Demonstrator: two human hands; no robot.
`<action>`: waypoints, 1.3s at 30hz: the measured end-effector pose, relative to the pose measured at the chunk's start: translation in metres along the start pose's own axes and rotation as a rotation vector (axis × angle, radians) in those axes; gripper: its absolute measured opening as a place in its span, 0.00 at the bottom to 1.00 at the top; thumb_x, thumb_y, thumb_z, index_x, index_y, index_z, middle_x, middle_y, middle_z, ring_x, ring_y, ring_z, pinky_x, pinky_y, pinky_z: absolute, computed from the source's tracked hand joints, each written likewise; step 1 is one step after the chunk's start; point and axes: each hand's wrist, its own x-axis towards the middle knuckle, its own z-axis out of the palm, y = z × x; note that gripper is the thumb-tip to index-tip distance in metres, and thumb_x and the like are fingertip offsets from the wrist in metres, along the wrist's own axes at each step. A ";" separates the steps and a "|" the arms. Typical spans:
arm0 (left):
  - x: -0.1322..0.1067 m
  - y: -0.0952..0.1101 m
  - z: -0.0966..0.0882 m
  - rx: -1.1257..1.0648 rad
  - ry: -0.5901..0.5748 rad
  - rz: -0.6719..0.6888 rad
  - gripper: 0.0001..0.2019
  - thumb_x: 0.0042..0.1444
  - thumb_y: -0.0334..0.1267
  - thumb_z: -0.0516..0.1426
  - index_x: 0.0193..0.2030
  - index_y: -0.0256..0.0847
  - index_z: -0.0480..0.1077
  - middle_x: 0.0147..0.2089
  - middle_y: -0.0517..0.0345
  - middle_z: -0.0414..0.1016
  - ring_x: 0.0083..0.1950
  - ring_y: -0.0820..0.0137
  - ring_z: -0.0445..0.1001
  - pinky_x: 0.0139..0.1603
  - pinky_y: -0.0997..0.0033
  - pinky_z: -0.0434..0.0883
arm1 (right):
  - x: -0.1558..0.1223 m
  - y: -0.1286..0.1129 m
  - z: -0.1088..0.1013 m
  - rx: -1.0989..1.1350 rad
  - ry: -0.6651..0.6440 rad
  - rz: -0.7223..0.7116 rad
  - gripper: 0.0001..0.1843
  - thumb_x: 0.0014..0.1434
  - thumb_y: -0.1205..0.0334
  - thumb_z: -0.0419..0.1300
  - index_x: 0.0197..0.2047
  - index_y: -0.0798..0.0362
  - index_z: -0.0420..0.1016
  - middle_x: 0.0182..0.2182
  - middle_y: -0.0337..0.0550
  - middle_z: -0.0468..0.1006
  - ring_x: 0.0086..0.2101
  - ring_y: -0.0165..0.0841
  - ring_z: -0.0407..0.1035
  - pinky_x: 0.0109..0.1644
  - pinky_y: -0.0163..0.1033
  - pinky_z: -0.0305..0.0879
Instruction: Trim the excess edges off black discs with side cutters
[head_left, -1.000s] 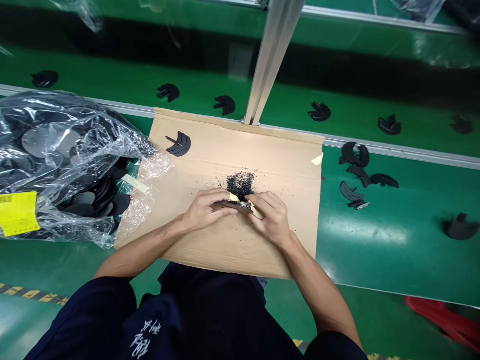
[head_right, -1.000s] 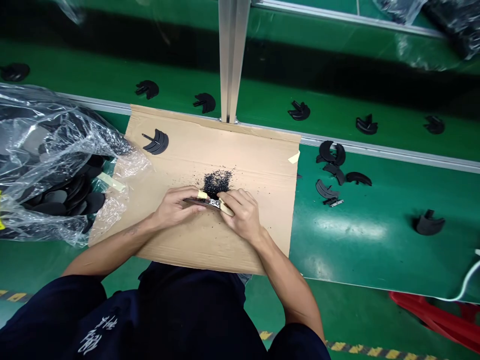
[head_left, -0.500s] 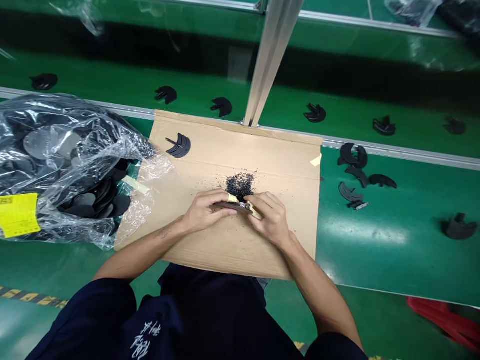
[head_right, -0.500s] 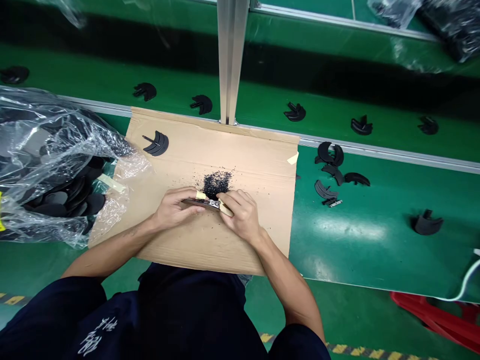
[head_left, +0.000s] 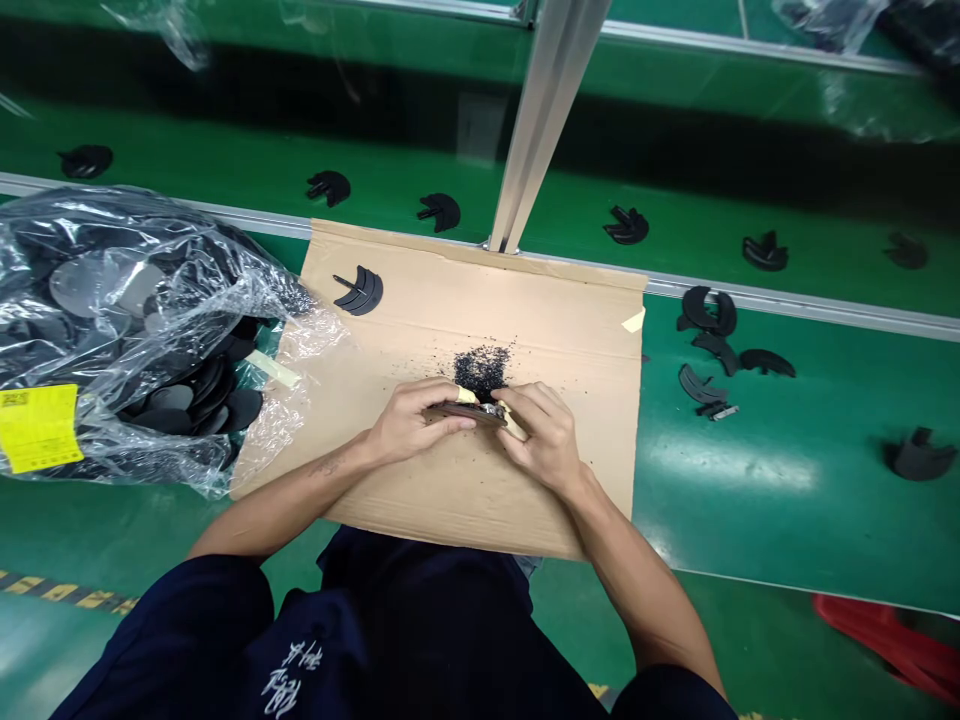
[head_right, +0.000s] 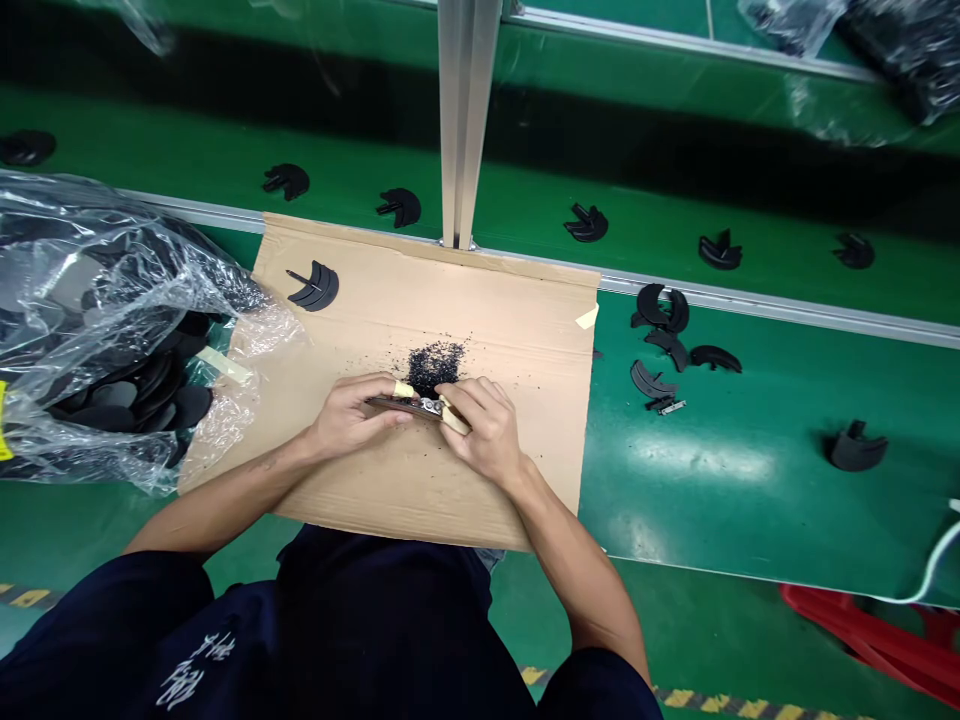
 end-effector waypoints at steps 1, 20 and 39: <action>0.000 0.000 0.000 -0.006 0.008 0.004 0.12 0.61 0.45 0.65 0.40 0.37 0.79 0.33 0.52 0.82 0.33 0.71 0.78 0.35 0.73 0.74 | 0.000 0.000 0.000 0.001 -0.005 0.003 0.16 0.62 0.67 0.60 0.53 0.50 0.75 0.40 0.49 0.82 0.38 0.39 0.74 0.40 0.46 0.71; -0.001 0.000 0.001 0.017 0.101 0.029 0.11 0.62 0.43 0.64 0.39 0.36 0.78 0.31 0.54 0.80 0.31 0.72 0.76 0.34 0.74 0.72 | 0.002 -0.004 -0.001 0.090 0.061 0.130 0.18 0.59 0.71 0.59 0.52 0.49 0.76 0.41 0.48 0.81 0.40 0.40 0.75 0.42 0.48 0.73; -0.004 -0.011 -0.002 0.263 0.008 0.233 0.05 0.65 0.33 0.59 0.44 0.41 0.77 0.38 0.53 0.82 0.37 0.69 0.76 0.39 0.68 0.72 | 0.005 -0.011 -0.006 0.207 0.012 0.029 0.17 0.61 0.68 0.62 0.53 0.48 0.75 0.42 0.49 0.80 0.41 0.40 0.76 0.41 0.48 0.75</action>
